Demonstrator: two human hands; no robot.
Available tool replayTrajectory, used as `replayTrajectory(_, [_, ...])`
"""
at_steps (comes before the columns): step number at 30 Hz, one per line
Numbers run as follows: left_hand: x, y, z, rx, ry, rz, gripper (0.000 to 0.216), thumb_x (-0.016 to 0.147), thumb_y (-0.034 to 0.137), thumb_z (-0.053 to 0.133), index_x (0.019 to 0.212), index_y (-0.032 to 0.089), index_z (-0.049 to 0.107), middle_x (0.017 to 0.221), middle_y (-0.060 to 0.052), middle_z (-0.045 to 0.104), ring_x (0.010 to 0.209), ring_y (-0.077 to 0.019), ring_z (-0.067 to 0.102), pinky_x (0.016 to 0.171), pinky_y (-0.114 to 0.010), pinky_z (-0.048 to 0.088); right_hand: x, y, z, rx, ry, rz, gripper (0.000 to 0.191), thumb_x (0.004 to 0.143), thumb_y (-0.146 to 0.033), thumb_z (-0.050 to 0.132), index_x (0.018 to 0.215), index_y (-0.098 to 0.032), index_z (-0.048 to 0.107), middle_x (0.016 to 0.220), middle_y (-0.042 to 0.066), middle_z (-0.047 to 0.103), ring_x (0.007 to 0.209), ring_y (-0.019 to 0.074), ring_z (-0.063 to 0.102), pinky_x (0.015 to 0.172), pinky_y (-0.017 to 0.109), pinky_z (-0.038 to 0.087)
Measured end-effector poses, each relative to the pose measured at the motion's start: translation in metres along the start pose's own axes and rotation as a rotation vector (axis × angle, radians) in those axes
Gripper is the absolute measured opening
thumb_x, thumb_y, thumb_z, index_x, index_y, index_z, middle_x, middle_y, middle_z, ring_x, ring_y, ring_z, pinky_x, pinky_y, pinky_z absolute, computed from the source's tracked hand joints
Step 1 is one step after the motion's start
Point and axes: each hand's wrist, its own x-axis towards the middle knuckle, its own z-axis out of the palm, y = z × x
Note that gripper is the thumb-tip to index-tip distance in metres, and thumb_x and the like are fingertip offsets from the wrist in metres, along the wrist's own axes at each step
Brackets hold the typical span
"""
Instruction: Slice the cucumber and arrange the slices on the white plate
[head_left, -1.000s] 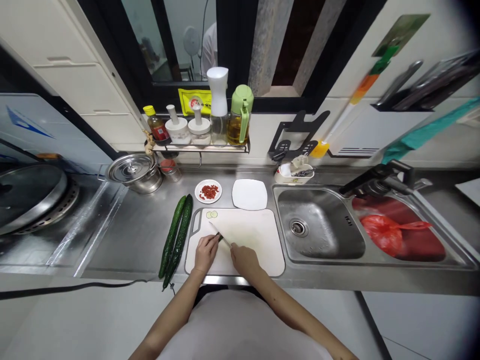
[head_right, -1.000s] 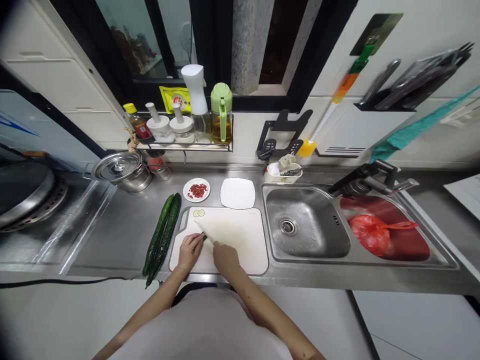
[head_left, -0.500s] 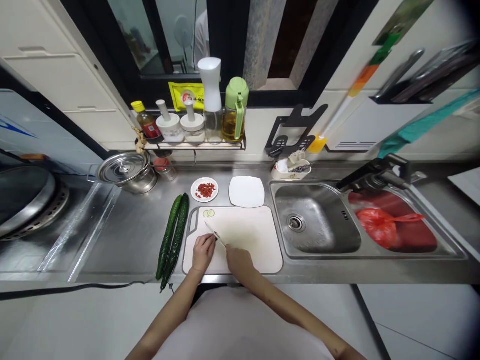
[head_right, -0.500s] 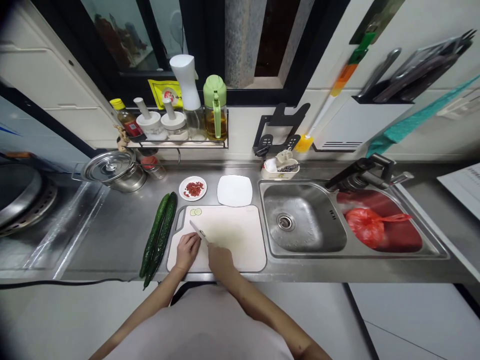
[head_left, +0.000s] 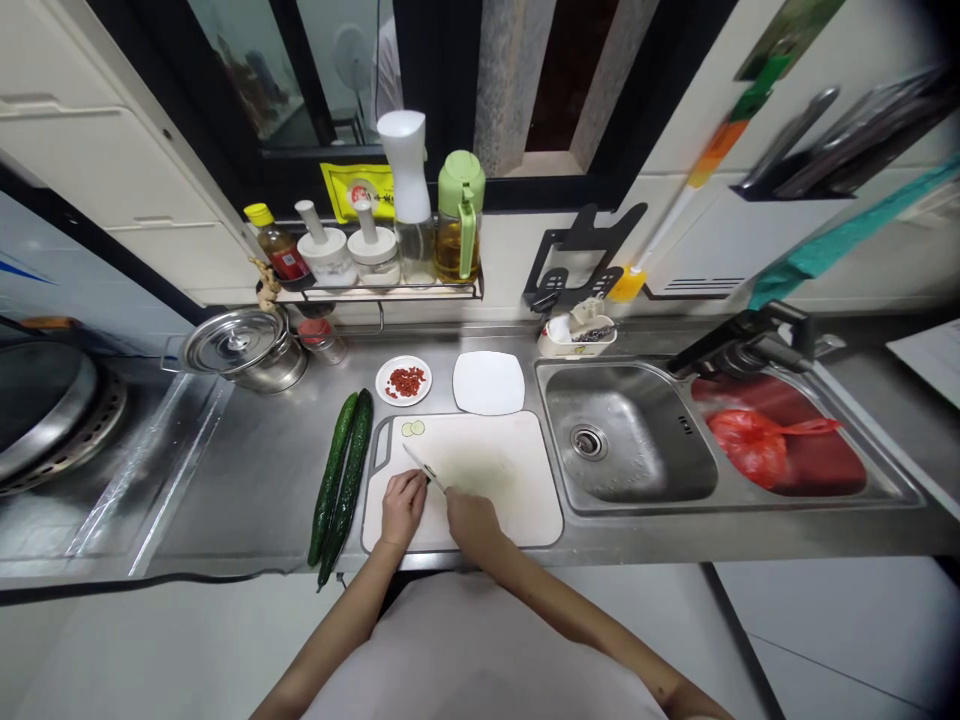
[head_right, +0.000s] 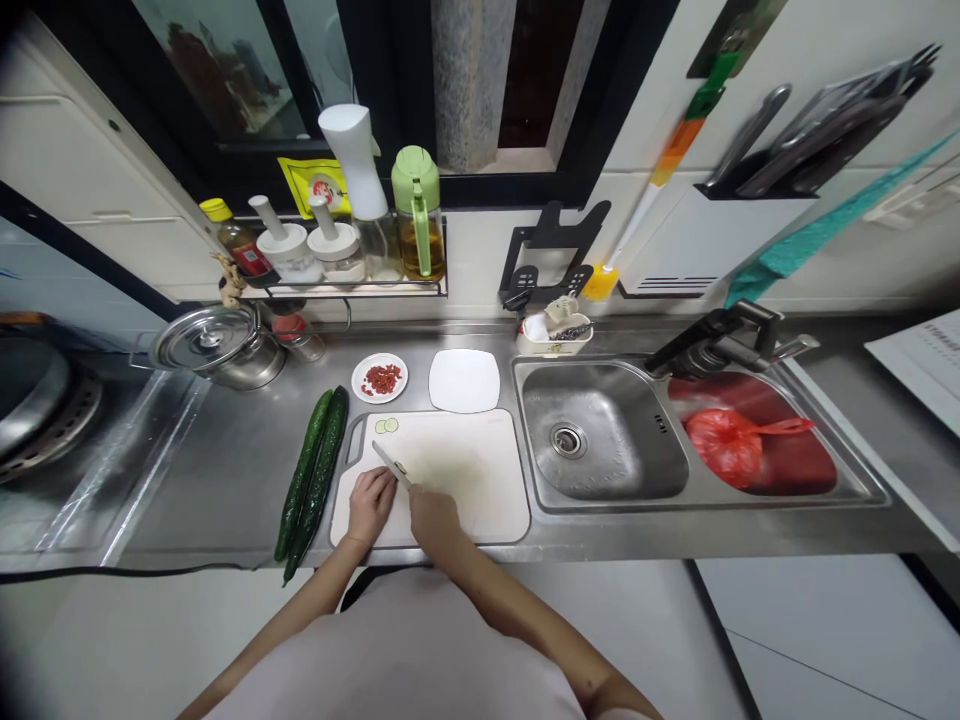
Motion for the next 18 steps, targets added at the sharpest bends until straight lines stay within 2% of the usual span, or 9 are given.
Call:
replayTrajectory(7, [0.0010,0.0012,-0.0007,0.002,-0.012,-0.008,0.021,0.093,0.023,0.048,0.099,0.020,0.068,0.099,-0.007,0.068,0.092,-0.0189,0.060,0.083,-0.035,0.050,-0.0013,0.0006,-0.0005,-0.008,-0.019,0.012,0.027,0.091,-0.008,0.032,0.105,-0.013,0.055,0.085,0.014,0.069,0.084,0.0222,0.070,0.068,0.028,0.050])
replayTrajectory(18, [0.0004,-0.0008,0.0006,-0.014,-0.017,-0.012,0.022,0.093,0.023,0.047,0.100,0.021,0.068,0.098,-0.007,0.068,0.091,-0.0189,0.061,0.082,-0.035,0.050,0.0064,-0.0049,-0.0058,0.021,-0.014,0.019,0.028,0.090,-0.006,0.032,0.103,-0.013,0.056,0.088,0.015,0.069,0.087,0.0242,0.069,0.069,0.031,0.050])
